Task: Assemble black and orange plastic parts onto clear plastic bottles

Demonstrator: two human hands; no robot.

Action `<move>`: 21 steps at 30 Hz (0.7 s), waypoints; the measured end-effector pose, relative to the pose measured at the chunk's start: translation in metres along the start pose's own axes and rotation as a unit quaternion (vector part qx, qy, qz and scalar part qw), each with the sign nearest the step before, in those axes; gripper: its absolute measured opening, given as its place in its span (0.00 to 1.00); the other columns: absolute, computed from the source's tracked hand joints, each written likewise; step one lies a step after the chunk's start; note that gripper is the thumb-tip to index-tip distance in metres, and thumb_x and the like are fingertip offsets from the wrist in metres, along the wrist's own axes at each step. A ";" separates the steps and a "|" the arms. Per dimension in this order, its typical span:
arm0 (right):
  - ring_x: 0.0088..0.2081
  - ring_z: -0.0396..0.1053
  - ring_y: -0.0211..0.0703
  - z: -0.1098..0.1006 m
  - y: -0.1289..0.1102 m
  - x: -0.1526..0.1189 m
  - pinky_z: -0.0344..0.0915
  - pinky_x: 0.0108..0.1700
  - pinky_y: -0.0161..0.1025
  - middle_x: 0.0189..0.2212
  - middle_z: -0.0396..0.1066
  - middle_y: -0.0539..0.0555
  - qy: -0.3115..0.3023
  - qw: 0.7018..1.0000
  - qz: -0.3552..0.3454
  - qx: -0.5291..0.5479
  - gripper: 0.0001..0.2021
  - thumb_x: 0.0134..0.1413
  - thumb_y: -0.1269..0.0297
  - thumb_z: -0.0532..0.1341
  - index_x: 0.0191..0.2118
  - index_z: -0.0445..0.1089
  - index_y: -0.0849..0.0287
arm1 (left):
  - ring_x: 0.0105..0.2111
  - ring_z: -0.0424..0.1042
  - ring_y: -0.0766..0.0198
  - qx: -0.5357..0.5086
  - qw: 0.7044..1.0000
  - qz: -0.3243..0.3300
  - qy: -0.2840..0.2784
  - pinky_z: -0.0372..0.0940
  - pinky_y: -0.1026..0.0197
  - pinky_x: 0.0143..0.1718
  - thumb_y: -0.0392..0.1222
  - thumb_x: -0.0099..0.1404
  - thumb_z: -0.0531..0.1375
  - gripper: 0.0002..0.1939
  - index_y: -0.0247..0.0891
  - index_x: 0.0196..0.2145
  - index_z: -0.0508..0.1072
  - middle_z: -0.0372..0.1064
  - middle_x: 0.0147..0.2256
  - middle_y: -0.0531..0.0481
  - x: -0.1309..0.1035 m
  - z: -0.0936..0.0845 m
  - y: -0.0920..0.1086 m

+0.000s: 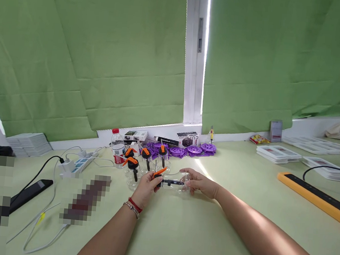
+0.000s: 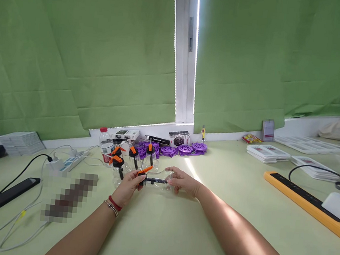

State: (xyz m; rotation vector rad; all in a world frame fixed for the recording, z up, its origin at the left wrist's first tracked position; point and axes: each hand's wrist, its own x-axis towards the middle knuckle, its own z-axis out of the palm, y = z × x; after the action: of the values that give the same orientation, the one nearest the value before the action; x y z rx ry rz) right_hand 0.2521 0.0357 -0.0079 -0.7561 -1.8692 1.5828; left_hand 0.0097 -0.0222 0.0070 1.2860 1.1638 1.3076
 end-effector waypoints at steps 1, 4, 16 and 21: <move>0.39 0.68 0.43 0.001 -0.001 0.000 0.66 0.36 0.39 0.44 0.65 0.56 -0.003 1.000 -0.006 -0.030 0.33 0.44 0.56 0.65 0.56 0.55 0.53 | 0.22 0.59 0.72 0.014 1.000 0.014 0.015 0.53 0.67 0.22 0.49 0.50 0.65 0.17 0.33 0.31 0.70 0.61 0.23 0.56 0.000 0.000 0.001; 0.43 0.66 0.47 0.007 -0.002 0.000 0.64 0.43 0.43 0.46 0.65 0.58 0.021 0.986 -0.029 -0.161 0.38 0.35 0.58 0.69 0.55 0.57 0.55 | 0.27 0.63 0.69 0.047 0.996 0.068 0.045 0.59 0.66 0.29 0.49 0.51 0.65 0.19 0.34 0.37 0.70 0.66 0.28 0.53 -0.002 0.002 0.001; 0.58 0.52 0.58 -0.025 0.022 0.012 0.51 0.56 0.50 0.56 0.59 0.60 0.259 0.888 0.043 -0.378 0.43 0.36 0.44 0.65 0.60 0.55 0.55 | 0.55 0.56 0.51 0.305 0.877 0.334 0.163 0.49 0.50 0.57 0.44 0.56 0.61 0.30 0.39 0.55 0.57 0.56 0.55 0.38 -0.016 0.003 0.014; 0.55 0.57 0.60 -0.050 0.030 0.010 0.52 0.55 0.50 0.52 0.64 0.60 0.292 0.845 0.144 -0.424 0.42 0.36 0.37 0.61 0.58 0.59 0.53 | 0.57 0.51 0.48 0.336 0.763 0.289 0.470 0.41 0.46 0.58 0.41 0.49 0.61 0.39 0.35 0.57 0.49 0.51 0.57 0.36 -0.005 -0.019 0.023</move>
State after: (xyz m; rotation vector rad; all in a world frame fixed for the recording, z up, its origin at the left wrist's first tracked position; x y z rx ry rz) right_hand 0.2832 0.0805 -0.0300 -1.7334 -1.9652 0.4444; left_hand -0.0092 -0.0305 0.0289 1.5998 2.1959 2.2670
